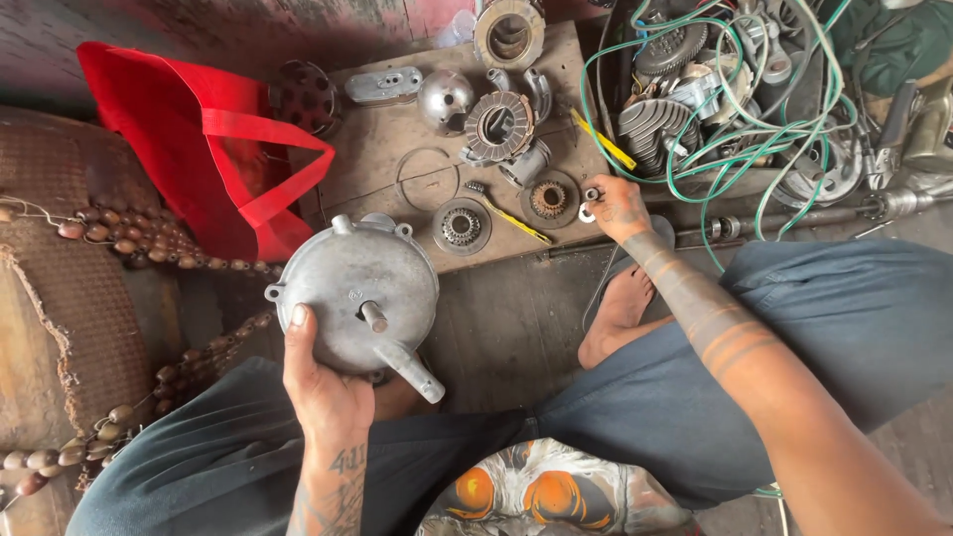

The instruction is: The person cleans the inside and outside of a metal housing using a small brush. They then pick up a threaded shaft with a gear and insert it into the housing, rotating it to test the fit.

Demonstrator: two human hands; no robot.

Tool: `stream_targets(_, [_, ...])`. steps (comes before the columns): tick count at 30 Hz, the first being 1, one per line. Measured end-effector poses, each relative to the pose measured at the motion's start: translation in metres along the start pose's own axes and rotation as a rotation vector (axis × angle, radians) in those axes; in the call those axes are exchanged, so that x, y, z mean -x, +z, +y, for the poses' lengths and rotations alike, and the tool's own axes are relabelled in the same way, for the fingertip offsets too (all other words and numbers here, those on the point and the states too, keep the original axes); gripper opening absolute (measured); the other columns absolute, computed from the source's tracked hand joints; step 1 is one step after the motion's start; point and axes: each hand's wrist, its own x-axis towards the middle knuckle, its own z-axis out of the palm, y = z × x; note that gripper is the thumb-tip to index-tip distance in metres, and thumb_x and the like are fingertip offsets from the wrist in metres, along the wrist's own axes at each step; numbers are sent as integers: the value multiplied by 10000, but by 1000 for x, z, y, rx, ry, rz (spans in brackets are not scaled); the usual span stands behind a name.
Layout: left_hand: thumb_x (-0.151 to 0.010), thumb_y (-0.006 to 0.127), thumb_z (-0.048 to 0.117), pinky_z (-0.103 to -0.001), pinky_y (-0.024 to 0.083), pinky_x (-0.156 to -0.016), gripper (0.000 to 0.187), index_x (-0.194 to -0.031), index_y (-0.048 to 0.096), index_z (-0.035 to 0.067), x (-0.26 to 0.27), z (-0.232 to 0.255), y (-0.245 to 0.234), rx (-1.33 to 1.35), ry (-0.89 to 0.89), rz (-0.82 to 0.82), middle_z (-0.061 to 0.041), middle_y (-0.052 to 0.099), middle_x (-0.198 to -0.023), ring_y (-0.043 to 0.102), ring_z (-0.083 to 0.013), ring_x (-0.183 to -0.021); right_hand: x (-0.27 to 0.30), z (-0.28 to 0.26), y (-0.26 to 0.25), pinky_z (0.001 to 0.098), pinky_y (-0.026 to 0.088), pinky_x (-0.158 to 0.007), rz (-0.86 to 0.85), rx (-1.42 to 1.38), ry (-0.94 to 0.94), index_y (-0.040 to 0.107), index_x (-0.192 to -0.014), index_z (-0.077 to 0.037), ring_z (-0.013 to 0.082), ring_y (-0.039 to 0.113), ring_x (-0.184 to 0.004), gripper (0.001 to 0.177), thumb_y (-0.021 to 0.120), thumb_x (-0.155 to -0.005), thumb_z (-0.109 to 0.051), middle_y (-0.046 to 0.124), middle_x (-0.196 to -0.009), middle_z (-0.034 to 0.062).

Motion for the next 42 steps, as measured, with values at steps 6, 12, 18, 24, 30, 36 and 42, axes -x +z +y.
stream_targets(6, [-869, 741, 342, -471, 607, -888, 357, -1057, 675, 45, -14, -22, -13, 171, 63, -20, -166, 755, -1007, 759, -291, -916, -32, 27, 2, 403, 647, -714, 127, -48, 115, 784, -1131, -161, 293, 737, -940, 342, 867, -802, -112, 759, -1016, 157])
stream_targets(12, [-857, 758, 307, -517, 608, -773, 369, -1036, 679, -5, -16, -51, -11, 178, -117, -28, -196, 726, -960, 742, -343, -830, 60, -180, -64, 268, 667, -711, -11, -861, -115, 671, -1229, -8, 132, 724, -851, 429, 841, -836, -7, 746, -1055, 149])
stream_targets(18, [-896, 739, 306, -534, 630, -721, 387, -1030, 701, -55, -2, -45, 8, 98, -166, -201, -250, 744, -931, 762, -357, -806, 178, -288, -66, 332, 676, -673, -264, -1034, -305, 741, -1071, 56, 200, 755, -779, 332, 837, -753, 71, 766, -871, 188])
stream_targets(24, [-891, 757, 296, -516, 634, -623, 368, -946, 700, -64, 6, -40, 17, 108, -163, -216, -236, 732, -826, 753, -350, -696, 180, -295, -72, 324, 671, -664, -138, -823, -496, 763, -1030, 55, 193, 737, -768, 250, 835, -791, 55, 744, -891, 166])
stream_targets(30, [-904, 761, 281, -485, 635, -565, 327, -877, 711, -42, 14, -44, 22, 114, -214, -257, -215, 738, -770, 753, -316, -644, 179, -301, -81, 359, 625, -742, -74, -619, -667, 779, -1038, -17, 208, 747, -813, 212, 825, -831, -15, 766, -909, 120])
stream_targets(36, [-911, 757, 282, -469, 644, -581, 327, -862, 717, -39, 15, -41, 24, 134, -205, -335, -219, 746, -758, 759, -306, -647, 172, -300, -96, 371, 605, -799, -75, -600, -640, 757, -1098, -15, 185, 735, -840, 293, 842, -822, -61, 777, -906, 120])
stream_targets(42, [-851, 648, 352, -411, 561, -884, 536, -1186, 668, -66, 18, -35, 24, 43, -308, -238, -209, 728, -1054, 691, -296, -997, 170, -292, -134, 316, 490, -936, -174, -347, -727, 699, -1211, -7, 224, 634, -998, 303, 656, -948, -150, 629, -1118, 140])
